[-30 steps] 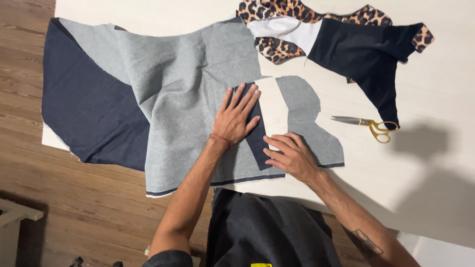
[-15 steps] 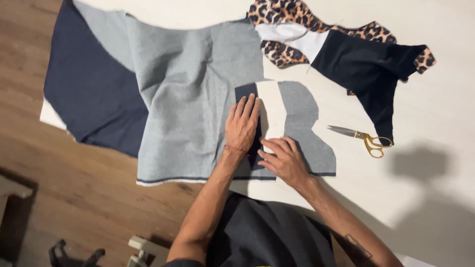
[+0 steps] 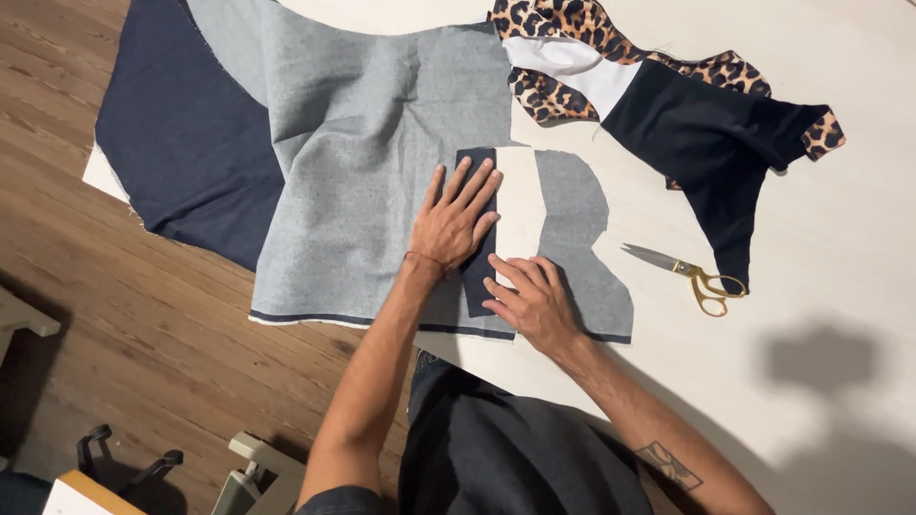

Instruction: The person retrieves a piece of denim fabric, lays it on a cutting table, uses a leopard-print fabric piece as a template, and cuts the denim into the same shape using scissors.

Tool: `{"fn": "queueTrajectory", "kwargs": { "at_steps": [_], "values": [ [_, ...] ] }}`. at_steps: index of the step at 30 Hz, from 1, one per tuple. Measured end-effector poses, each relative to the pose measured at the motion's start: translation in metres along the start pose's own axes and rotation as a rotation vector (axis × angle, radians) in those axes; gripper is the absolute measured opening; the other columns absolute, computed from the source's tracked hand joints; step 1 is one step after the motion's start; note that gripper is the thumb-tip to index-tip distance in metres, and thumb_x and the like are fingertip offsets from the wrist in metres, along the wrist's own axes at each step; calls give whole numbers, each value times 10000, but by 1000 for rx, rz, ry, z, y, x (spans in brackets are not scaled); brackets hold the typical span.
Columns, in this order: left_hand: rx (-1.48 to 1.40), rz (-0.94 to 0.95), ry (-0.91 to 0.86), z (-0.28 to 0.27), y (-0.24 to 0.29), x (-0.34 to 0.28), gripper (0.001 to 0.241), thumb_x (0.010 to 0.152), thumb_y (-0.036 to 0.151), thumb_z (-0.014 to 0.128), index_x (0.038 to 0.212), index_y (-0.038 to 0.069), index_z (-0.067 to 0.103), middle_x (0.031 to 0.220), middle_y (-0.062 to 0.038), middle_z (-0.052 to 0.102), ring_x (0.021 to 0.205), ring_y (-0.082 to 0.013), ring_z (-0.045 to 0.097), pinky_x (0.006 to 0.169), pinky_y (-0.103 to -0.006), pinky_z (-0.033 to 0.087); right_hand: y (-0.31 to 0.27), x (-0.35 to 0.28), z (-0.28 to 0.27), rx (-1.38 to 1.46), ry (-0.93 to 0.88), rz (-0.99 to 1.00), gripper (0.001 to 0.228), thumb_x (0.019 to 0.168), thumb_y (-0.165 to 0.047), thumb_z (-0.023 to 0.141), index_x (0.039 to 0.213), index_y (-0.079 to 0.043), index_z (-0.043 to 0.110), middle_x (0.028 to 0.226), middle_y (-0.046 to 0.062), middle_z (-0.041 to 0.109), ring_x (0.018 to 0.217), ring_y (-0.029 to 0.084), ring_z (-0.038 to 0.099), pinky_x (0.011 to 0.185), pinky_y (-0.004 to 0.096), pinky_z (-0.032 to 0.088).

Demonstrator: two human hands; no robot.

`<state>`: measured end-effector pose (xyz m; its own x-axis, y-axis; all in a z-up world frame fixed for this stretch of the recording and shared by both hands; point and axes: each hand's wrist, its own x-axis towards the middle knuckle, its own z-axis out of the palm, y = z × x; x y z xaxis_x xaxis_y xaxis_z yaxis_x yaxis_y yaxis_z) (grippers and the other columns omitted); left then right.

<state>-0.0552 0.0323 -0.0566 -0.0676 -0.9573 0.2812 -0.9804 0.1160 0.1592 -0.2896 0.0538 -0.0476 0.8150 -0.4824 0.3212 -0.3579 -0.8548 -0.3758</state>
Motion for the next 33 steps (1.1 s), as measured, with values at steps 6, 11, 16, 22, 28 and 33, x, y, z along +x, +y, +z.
{"fn": "queueTrajectory", "kwargs": {
  "at_steps": [6, 11, 16, 22, 28, 33],
  "values": [
    [25, 57, -100, -11, -13, 8, 731, 1095, 711, 328, 1691, 294, 402, 1743, 34, 395, 1611, -265, 348, 1300, -576, 257, 0, 3, -3, -4, 30, -22, 311, 987, -362, 764, 1230, -168, 770, 1470, 105, 652, 1266, 296, 624, 1086, 556, 440],
    [98, 172, -111, -17, -31, 22, 851, 1017, 840, 339, 1658, 291, 445, 1696, 42, 455, 1495, -261, 466, 1130, -538, 381, 0, 4, -3, -13, 40, -34, 320, 982, -371, 770, 1224, -162, 770, 1467, 113, 655, 1262, 300, 631, 1088, 556, 438],
    [110, 239, -111, -24, -36, 31, 971, 949, 935, 339, 1646, 269, 457, 1694, 19, 459, 1433, -285, 497, 1018, -538, 424, 1, 2, 0, -7, 44, -21, 320, 963, -377, 787, 1210, -174, 777, 1463, 101, 661, 1259, 292, 632, 1095, 560, 428],
    [182, 283, -494, -58, -28, 48, 1536, 491, 1061, 651, 1720, 202, 317, 1770, -48, 336, 1522, -328, 413, 1192, -644, 336, 1, 6, -1, 10, 49, -10, 308, 966, -373, 787, 1205, -177, 781, 1464, 87, 665, 1268, 293, 631, 1102, 553, 425],
    [235, 227, -580, -70, -13, 42, 1559, 511, 968, 760, 1744, 171, 235, 1794, -64, 291, 1578, -323, 372, 1306, -697, 108, 1, 4, -2, 23, 45, -16, 303, 984, -375, 775, 1214, -178, 777, 1473, 78, 660, 1281, 289, 620, 1110, 548, 412],
    [63, 389, -290, -48, -16, 11, 1410, 531, 750, 909, 1633, 13, 428, 1714, -203, 396, 1595, -339, 377, 1378, -517, 198, 0, 1, 0, 10, 44, 11, 310, 999, -399, 757, 1221, -183, 773, 1460, 73, 663, 1284, 287, 620, 1120, 552, 412]
  ]
}}
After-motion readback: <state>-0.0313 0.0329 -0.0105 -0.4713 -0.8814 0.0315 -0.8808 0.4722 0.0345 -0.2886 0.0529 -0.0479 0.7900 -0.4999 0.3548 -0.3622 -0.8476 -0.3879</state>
